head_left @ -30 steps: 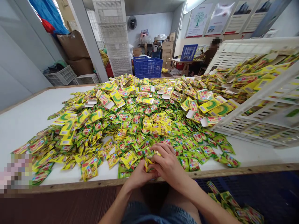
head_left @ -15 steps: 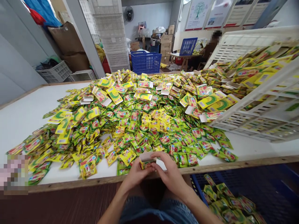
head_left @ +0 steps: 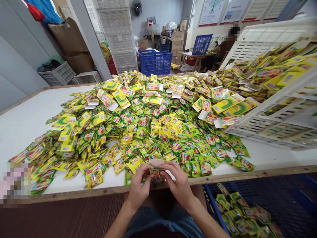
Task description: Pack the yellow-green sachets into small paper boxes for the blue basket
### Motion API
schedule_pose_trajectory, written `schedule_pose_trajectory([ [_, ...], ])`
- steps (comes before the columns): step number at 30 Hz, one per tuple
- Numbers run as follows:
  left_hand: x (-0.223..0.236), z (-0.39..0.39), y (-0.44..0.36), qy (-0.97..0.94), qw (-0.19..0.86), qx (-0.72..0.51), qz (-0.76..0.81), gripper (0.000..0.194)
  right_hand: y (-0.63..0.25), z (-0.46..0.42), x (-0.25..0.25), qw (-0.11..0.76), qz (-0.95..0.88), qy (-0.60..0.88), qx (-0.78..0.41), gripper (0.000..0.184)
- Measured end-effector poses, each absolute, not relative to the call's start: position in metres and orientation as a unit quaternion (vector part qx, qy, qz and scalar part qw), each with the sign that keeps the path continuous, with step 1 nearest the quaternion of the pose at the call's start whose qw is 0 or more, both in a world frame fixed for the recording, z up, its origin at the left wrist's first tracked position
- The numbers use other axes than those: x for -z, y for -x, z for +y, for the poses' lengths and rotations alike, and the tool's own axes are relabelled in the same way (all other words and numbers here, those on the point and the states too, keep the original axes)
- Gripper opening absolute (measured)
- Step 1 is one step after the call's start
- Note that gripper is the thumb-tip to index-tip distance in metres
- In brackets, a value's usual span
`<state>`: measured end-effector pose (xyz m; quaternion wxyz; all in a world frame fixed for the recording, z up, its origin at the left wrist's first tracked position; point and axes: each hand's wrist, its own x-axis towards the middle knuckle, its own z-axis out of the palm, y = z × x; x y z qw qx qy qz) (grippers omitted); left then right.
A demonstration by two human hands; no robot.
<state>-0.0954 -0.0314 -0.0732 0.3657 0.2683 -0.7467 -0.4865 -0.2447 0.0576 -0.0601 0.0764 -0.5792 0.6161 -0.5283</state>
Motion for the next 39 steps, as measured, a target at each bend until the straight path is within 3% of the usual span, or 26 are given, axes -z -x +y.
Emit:
schedule_pose_trajectory([
  [3,0.066,-0.027,0.097,-0.256,0.372,0.481,-0.752,0.016,0.246,0.057,0.052,0.089,0.608,0.58,0.534,0.019],
  [8,0.071,-0.013,0.099,-0.208,0.437,0.506,-0.714,0.045,0.238,0.063,0.055,0.057,0.599,0.553,0.576,0.02],
  [10,0.072,-0.011,0.098,-0.209,0.446,0.492,-0.718,0.049,0.234,0.064,0.058,0.03,0.602,0.526,0.599,0.03],
  [15,0.062,-0.017,0.095,-0.198,0.405,0.423,-0.786,0.032,0.236,0.063,0.053,0.058,0.601,0.566,0.56,0.025],
  [22,0.053,-0.016,0.095,-0.207,0.403,0.432,-0.779,0.021,0.238,0.068,0.047,0.065,0.585,0.588,0.555,0.021],
  [39,0.052,-0.015,0.102,-0.232,0.434,0.453,-0.743,0.012,0.227,0.07,0.039,0.076,0.64,0.528,0.554,0.009],
])
